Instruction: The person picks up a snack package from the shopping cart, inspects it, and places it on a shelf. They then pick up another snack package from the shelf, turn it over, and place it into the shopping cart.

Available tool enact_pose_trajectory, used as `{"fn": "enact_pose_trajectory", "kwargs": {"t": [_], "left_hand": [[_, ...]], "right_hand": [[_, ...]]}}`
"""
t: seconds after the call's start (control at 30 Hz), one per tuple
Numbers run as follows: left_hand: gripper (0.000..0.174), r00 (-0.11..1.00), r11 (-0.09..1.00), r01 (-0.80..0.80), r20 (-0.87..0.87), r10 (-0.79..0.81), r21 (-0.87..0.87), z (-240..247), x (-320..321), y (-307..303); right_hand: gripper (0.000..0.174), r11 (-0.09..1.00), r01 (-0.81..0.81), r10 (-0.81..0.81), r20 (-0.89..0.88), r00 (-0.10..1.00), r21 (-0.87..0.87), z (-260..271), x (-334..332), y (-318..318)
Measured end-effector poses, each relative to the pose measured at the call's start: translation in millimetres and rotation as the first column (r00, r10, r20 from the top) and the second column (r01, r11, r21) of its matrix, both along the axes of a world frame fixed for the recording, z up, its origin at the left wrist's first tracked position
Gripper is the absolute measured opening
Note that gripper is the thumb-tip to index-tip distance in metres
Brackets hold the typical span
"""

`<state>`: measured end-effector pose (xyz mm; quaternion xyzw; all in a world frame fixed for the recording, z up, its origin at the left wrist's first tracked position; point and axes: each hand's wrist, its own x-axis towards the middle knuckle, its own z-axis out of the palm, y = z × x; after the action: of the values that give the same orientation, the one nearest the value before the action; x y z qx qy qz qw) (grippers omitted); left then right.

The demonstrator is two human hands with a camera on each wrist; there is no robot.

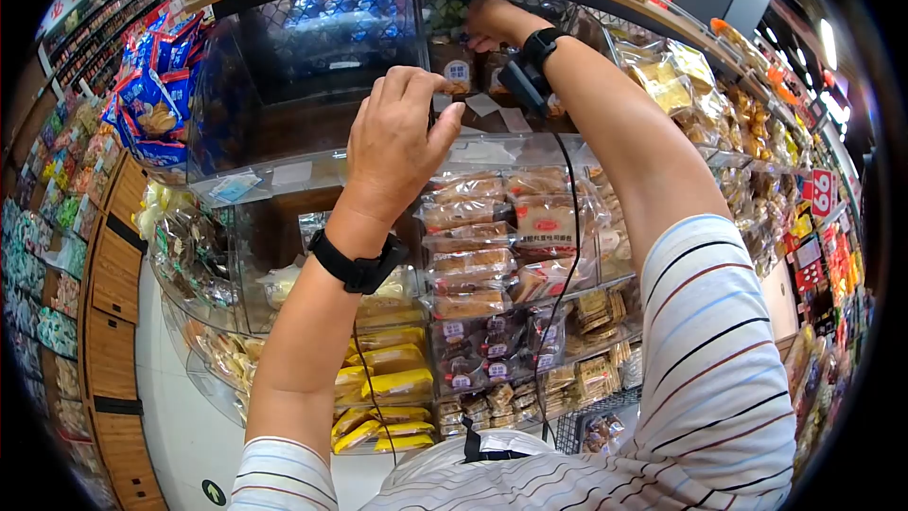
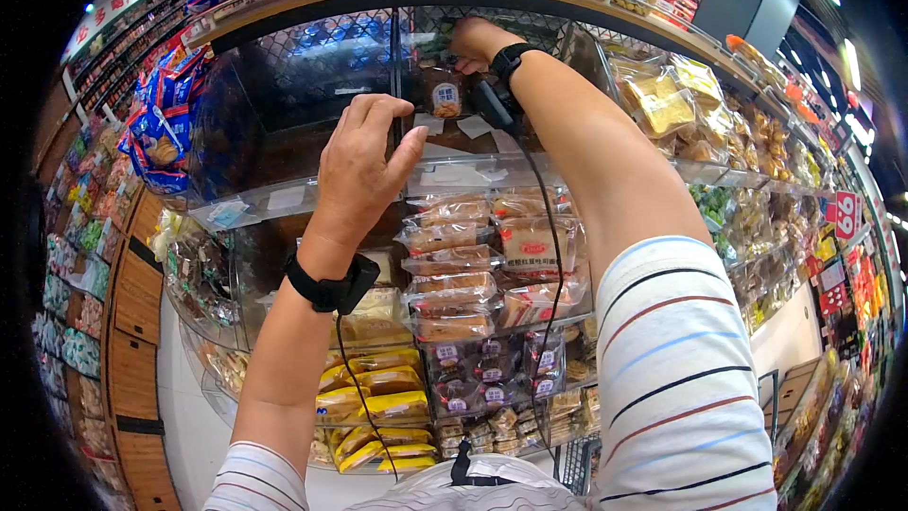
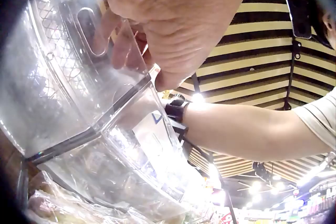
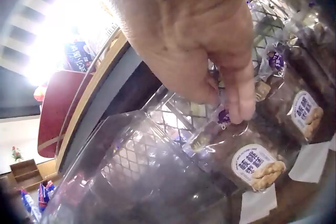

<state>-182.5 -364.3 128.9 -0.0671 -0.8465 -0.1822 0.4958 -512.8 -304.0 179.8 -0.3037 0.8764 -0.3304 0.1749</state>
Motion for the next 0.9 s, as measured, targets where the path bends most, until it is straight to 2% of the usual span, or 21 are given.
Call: {"fn": "enact_pose_trajectory", "kwargs": {"t": [0.03, 0.13, 0.23, 0.27, 0.33, 0.43, 0.53, 0.63, 0.67, 0.77, 0.8, 0.83, 0.9], "left_hand": [[0.025, 1.0, 1.0, -0.002, -0.001, 0.002, -0.002, -0.1, 0.0, 0.2], [0.023, 1.0, 1.0, -0.002, -0.005, 0.002, -0.009, -0.2, -0.3, 0.9], [0.023, 1.0, 1.0, 0.006, -0.027, -0.006, -0.01, -3.1, -2.9, -0.8], [0.023, 0.999, 1.0, 0.014, -0.036, -0.015, -0.009, -4.3, -3.7, -0.9], [0.022, 1.0, 1.0, 0.003, -0.02, -0.004, -0.018, -2.6, -1.8, 0.2], [0.02, 1.0, 1.0, -0.007, -0.006, 0.007, -0.012, -1.7, 0.0, 1.0], [0.019, 1.0, 1.0, -0.016, -0.014, 0.016, -0.017, -2.5, -1.4, 0.3], [0.018, 1.0, 1.0, -0.021, -0.012, 0.021, -0.012, -1.1, -0.4, 2.2], [0.017, 1.0, 1.0, -0.023, -0.009, 0.023, -0.009, -0.3, 0.5, 3.0], [0.016, 0.999, 0.999, -0.037, -0.027, 0.036, -0.017, -1.3, -1.3, 4.4], [0.015, 0.998, 0.999, -0.021, -0.058, 0.019, -0.037, -0.8, -2.4, 3.6], [0.012, 0.997, 0.999, -0.006, -0.074, 0.003, -0.045, -1.1, -3.3, 2.8], [0.014, 0.996, 0.995, -0.025, -0.087, 0.016, -0.096, -0.4, -4.9, 1.2]], "right_hand": [[0.041, 0.999, 0.028, -0.028, -0.019, 0.999, 0.021, 3.5, 13.2, 1.5], [0.048, 0.988, -0.043, 0.081, -0.26, 0.962, 0.15, 2.1, 38.2, 11.0], [0.048, 0.974, -0.014, 0.09, -0.325, 0.941, 0.227, 4.4, 51.6, 10.1], [0.045, 0.965, -0.013, 0.149, -0.509, 0.848, 0.26, -1.6, 47.9, 10.2], [0.041, 0.947, 0.013, 0.263, -0.795, 0.547, 0.321, -17.9, 29.7, 9.4], [0.038, 0.871, 0.14, 0.345, -0.789, 0.509, 0.471, -21.1, 11.9, 0.6], [0.038, 0.833, 0.109, 0.287, -0.593, 0.752, 0.542, 3.6, 44.2, 6.7], [0.048, 0.984, 0.012, 0.059, -0.39, 0.919, 0.177, 18.5, 69.3, 30.4], [0.045, 0.994, -0.015, 0.056, -0.4, 0.915, 0.106, 21.5, 75.1, 36.8], [0.044, 0.988, -0.144, 0.15, -0.432, 0.889, 0.045, 41.9, 107.3, 67.9], [0.041, 0.984, -0.177, 0.152, -0.424, 0.893, -0.02, 45.7, 119.6, 80.6], [0.04, 0.95, -0.263, 0.178, -0.399, 0.9, -0.169, 48.0, 132.3, 98.9], [0.039, 0.913, -0.289, 0.182, -0.344, 0.921, -0.29, 56.6, 163.0, 138.0]]}}
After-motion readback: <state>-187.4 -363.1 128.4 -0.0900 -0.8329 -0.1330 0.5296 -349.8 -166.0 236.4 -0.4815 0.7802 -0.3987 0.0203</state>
